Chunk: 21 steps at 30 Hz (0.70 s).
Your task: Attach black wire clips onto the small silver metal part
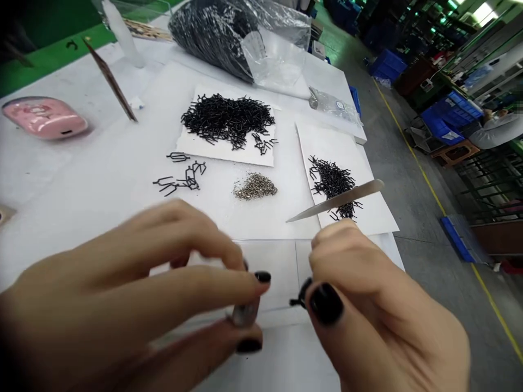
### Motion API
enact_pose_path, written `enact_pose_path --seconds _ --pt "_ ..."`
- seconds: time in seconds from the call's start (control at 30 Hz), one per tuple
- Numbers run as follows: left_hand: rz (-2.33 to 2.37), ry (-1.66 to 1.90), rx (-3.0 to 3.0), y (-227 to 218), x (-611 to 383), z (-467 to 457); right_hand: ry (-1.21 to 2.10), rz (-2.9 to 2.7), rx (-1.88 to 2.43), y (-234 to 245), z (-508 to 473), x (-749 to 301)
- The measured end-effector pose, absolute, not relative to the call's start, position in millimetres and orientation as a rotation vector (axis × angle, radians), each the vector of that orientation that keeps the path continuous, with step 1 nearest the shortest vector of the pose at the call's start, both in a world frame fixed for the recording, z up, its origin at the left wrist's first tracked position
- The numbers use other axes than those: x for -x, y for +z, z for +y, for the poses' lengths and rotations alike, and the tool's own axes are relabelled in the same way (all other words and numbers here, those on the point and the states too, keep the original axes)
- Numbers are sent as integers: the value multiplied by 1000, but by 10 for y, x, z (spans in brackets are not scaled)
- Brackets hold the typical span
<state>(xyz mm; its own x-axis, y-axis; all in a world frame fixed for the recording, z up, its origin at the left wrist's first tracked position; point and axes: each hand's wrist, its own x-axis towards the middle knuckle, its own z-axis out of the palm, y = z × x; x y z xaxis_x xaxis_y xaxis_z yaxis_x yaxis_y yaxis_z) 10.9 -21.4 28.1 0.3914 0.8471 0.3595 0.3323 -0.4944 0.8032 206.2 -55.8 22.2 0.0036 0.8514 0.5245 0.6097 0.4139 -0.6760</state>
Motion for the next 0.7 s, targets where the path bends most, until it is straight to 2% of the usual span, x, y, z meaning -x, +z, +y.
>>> enact_pose_path --seconds 0.1,0.2,0.5,0.7 --pt "921 1015 -2268 160 -77 -109 544 -1580 1301 234 -514 -1913" --pt "915 873 -2219 56 -52 -59 692 -1600 1347 261 -503 -1893" --pt "924 772 -1995 176 -27 -90 750 -1643 1396 335 -513 -1879" --pt "891 740 -1976 190 7 -54 573 -1768 1380 340 -508 -1862"
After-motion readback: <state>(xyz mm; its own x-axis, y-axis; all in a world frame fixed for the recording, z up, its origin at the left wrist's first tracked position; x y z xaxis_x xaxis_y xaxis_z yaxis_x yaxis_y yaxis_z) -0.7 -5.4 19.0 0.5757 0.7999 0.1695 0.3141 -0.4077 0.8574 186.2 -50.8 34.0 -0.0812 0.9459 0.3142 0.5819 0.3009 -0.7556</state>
